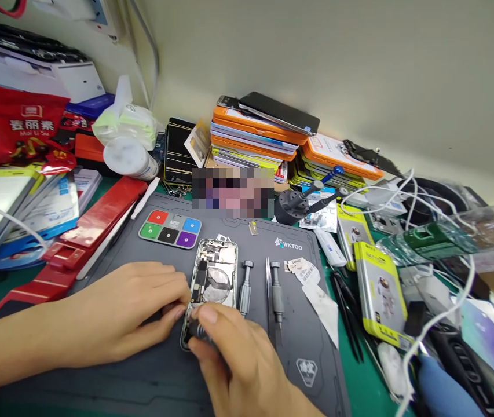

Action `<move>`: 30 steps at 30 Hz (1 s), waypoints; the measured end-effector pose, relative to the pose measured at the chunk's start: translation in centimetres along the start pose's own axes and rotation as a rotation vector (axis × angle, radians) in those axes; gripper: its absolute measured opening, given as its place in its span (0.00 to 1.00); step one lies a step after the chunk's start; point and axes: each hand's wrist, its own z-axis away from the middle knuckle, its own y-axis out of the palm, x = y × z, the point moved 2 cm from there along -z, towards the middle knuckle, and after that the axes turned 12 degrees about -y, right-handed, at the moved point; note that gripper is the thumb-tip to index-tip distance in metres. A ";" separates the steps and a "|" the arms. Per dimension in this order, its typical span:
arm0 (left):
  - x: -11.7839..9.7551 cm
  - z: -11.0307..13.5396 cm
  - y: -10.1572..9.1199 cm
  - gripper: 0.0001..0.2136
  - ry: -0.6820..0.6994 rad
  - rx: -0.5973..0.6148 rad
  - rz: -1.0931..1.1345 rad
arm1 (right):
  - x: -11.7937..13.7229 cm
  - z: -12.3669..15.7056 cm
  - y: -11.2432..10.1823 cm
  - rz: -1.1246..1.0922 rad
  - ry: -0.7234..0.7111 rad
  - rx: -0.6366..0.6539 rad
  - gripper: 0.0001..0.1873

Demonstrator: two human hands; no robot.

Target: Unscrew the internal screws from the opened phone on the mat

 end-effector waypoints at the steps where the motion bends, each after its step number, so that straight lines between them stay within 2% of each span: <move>1: 0.0 0.0 0.0 0.08 -0.012 0.000 0.004 | -0.1 0.2 0.0 -0.038 0.034 -0.036 0.45; 4: 0.2 0.0 0.0 0.09 -0.088 -0.009 -0.004 | -0.1 0.5 0.0 -0.157 0.105 -0.115 0.44; 7: 0.4 0.0 0.0 0.11 -0.130 -0.013 -0.036 | -0.1 0.5 -0.1 -0.179 0.126 -0.136 0.45; 16: 0.3 0.0 0.1 0.11 -0.077 -0.037 -0.086 | 0.2 0.0 0.3 -0.144 0.105 -0.086 0.45; 22: 0.4 -0.1 0.0 0.11 -0.066 -0.036 -0.087 | 0.1 0.1 0.2 -0.121 0.076 -0.073 0.49; 30: 0.3 0.0 0.0 0.11 -0.059 -0.043 -0.093 | 0.1 0.3 0.3 -0.072 0.054 -0.042 0.50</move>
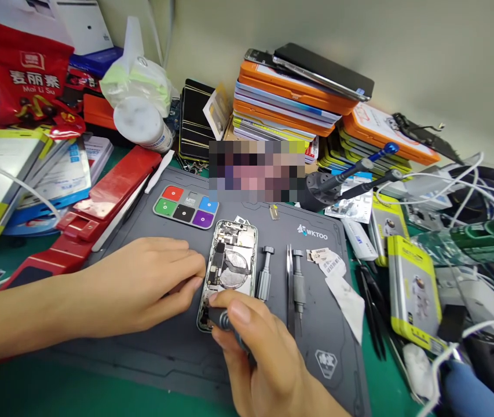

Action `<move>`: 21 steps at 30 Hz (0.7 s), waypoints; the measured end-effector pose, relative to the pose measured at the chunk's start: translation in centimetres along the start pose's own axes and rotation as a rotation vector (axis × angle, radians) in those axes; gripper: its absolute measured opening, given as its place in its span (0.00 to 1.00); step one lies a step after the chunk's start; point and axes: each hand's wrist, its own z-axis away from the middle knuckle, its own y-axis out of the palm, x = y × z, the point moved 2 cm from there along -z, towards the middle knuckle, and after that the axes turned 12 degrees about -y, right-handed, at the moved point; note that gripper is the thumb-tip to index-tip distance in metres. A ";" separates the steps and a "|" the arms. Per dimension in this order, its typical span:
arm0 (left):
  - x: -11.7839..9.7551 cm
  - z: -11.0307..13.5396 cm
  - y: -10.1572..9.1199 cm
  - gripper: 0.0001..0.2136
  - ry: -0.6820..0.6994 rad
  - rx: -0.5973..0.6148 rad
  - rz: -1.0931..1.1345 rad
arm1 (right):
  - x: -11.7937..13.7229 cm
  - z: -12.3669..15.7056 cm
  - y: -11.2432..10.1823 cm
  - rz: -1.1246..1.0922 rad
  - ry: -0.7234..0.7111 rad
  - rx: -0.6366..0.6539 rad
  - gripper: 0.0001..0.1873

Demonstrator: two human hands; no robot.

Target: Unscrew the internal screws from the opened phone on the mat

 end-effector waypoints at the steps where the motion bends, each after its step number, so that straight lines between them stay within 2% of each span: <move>1: 0.0 0.0 0.0 0.11 0.001 -0.004 -0.002 | 0.0 0.0 0.0 0.015 -0.004 0.005 0.50; 9: 0.0 -0.1 0.2 0.10 -0.012 -0.003 0.012 | 0.0 -1.1 -0.4 0.080 -0.146 0.085 0.42; 13: 0.0 0.0 0.3 0.11 -0.006 -0.001 0.007 | 0.1 -1.5 -1.0 0.003 -0.151 0.165 0.33; 16: -0.1 0.0 0.4 0.11 -0.008 0.007 0.020 | 0.1 -1.8 -1.4 0.008 -0.130 0.163 0.29; 19: -0.1 0.0 0.6 0.11 -0.003 -0.004 0.037 | 0.1 -2.2 -1.5 0.044 -0.097 0.120 0.29; 21: 0.0 0.1 0.7 0.11 0.009 -0.015 0.042 | 0.2 -2.4 -1.4 0.021 -0.081 0.118 0.34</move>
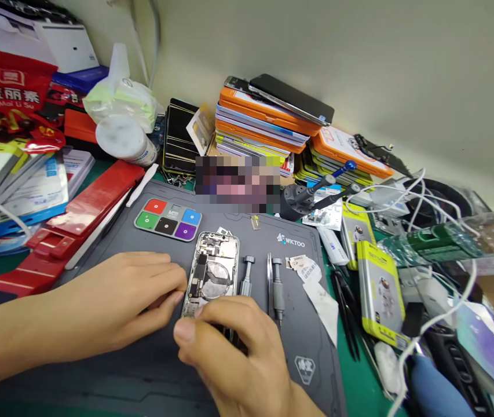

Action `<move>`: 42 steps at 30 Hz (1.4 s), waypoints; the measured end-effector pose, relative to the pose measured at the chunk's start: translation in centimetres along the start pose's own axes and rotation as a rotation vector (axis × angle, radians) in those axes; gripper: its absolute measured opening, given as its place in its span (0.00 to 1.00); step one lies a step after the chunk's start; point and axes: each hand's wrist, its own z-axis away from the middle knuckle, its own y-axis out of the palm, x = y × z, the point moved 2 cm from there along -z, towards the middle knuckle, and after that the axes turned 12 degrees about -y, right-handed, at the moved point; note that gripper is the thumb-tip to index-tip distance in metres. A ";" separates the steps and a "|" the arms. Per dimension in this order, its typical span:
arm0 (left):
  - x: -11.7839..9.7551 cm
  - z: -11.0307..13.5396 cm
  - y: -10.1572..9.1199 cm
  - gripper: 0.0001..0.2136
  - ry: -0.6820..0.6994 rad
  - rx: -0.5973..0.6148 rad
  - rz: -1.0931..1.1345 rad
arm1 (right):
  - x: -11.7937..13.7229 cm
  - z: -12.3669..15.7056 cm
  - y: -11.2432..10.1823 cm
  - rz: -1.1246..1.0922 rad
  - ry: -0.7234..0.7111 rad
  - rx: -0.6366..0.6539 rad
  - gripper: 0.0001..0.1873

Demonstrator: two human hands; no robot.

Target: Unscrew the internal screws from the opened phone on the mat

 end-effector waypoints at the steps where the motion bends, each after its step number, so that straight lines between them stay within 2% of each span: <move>1: 0.0 0.0 0.0 0.11 0.005 0.001 0.003 | 0.1 -0.1 0.0 -0.022 0.000 0.008 0.38; 4: 0.0 0.0 0.0 0.11 0.001 0.011 0.006 | 0.3 -0.4 0.0 -0.071 -0.011 0.041 0.41; 8: -0.1 -0.2 -0.1 0.11 -0.019 0.011 0.001 | 0.5 -0.3 -0.4 0.081 -0.052 0.026 0.30; 10: -0.2 -0.2 -0.1 0.11 -0.015 0.011 0.006 | 0.4 -0.2 -0.6 0.118 -0.043 0.035 0.27; 14: -0.2 -0.1 0.0 0.11 -0.003 0.008 0.007 | 0.4 0.0 -0.7 0.105 -0.044 0.034 0.31; 24: -0.1 0.0 0.1 0.10 0.008 -0.001 0.010 | 0.2 0.6 -0.5 0.090 -0.067 0.016 0.30; 28: -0.1 0.1 0.1 0.10 0.002 0.004 0.013 | 0.0 0.6 -0.1 0.063 -0.070 0.024 0.33; 32: 0.0 0.0 0.0 0.10 -0.003 0.017 0.005 | -0.1 0.6 0.5 0.079 -0.091 0.008 0.29; 37: 0.0 -0.1 -0.1 0.10 -0.007 0.033 -0.003 | -0.1 1.0 1.0 0.093 -0.074 0.011 0.38; 42: -0.1 -0.1 -0.2 0.10 -0.012 0.055 -0.019 | -0.4 1.8 0.9 -0.030 0.042 -0.194 0.49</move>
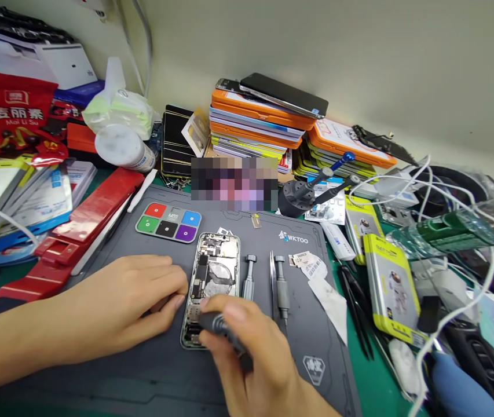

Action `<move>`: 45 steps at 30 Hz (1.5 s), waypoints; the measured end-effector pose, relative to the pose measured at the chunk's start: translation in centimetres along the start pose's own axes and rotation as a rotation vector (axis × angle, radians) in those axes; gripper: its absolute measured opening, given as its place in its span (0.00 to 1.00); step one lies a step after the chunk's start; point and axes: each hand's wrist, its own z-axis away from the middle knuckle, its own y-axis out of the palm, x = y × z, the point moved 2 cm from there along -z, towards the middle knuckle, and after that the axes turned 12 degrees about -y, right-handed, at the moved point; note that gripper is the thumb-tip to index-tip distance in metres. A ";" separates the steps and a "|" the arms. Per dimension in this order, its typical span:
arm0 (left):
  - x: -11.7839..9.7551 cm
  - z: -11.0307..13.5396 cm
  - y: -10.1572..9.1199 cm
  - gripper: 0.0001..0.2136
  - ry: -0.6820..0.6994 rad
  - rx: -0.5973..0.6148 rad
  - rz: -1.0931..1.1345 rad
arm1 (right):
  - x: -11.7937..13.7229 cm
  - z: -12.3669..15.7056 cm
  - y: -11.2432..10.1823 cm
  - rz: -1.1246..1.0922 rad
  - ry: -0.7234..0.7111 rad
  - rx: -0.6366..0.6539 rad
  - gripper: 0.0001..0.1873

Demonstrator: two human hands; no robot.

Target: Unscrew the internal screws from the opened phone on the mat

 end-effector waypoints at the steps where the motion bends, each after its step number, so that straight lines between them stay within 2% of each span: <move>1: 0.0 0.0 0.0 0.10 -0.003 0.000 0.000 | -0.2 0.0 0.0 -0.017 0.031 -0.036 0.49; 7: -0.1 0.1 -0.2 0.12 -0.025 -0.051 0.014 | -0.8 -0.3 0.5 -0.094 0.201 -0.120 0.44; 12: 0.0 0.1 -0.1 0.11 -0.030 -0.034 0.004 | -0.8 0.1 0.5 -0.091 0.165 -0.078 0.45; 17: 0.0 0.0 -0.1 0.11 -0.023 -0.022 0.006 | -0.8 0.2 0.4 0.013 0.113 -0.017 0.46; 22: 0.1 0.1 0.1 0.11 -0.011 -0.019 -0.010 | -0.8 0.3 0.4 0.047 0.091 -0.008 0.46; 27: 0.2 0.0 0.3 0.10 -0.006 -0.011 0.012 | -1.0 -0.3 0.5 0.065 0.040 0.061 0.49; 30: 0.2 0.0 0.4 0.10 0.001 -0.011 0.016 | -0.9 -1.0 0.5 0.046 -0.003 0.092 0.48; 36: 0.1 0.1 0.5 0.09 0.018 -0.032 -0.003 | -0.2 -1.1 0.3 0.033 0.021 0.143 0.45; 41: 0.1 0.1 0.4 0.10 0.030 -0.027 -0.005 | -0.1 -0.5 0.0 0.089 -0.026 0.116 0.49; 45: 0.1 0.1 0.3 0.10 0.020 -0.031 -0.016 | -0.4 -0.4 0.0 0.040 0.030 0.101 0.47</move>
